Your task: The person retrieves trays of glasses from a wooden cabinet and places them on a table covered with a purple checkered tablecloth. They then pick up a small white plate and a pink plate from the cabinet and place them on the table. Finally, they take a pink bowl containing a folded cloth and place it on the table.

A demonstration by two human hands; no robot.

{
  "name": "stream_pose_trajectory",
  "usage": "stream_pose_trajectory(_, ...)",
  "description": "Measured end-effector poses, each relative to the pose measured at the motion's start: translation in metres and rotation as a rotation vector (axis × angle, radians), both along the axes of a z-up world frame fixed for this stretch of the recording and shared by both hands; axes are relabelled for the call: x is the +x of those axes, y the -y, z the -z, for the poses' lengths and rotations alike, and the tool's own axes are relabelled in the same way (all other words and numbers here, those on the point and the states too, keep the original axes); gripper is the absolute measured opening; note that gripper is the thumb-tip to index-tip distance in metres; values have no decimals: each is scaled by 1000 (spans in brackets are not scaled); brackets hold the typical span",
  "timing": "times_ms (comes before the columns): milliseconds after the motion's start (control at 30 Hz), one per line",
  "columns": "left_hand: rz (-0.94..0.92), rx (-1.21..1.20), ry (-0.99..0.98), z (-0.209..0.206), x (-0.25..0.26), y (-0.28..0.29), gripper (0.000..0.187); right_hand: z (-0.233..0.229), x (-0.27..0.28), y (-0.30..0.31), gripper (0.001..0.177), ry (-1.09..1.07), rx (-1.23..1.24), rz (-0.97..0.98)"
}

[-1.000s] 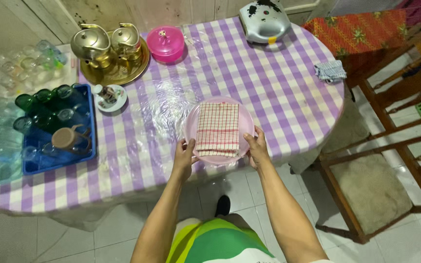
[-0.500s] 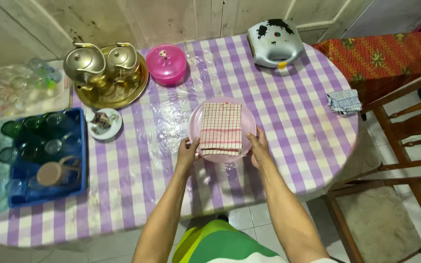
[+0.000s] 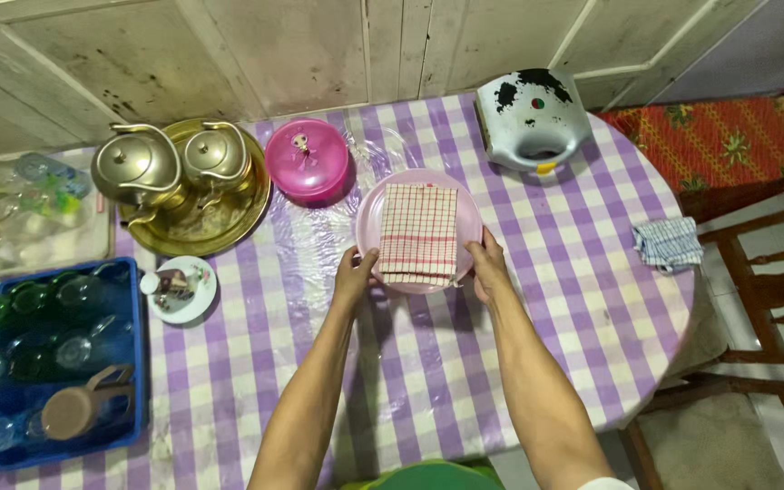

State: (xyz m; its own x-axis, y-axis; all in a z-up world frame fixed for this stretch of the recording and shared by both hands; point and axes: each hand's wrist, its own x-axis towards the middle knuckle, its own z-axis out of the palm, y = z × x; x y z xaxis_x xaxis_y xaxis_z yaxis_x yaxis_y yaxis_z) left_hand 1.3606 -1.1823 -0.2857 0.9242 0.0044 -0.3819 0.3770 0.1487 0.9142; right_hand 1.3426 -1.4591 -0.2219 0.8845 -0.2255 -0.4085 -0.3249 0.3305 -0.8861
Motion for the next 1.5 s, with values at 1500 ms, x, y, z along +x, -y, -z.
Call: stream_pose_trajectory(1500, -152, 120, 142, 43, 190, 63, 38, 95, 225, 41, 65, -5, -104, -38)
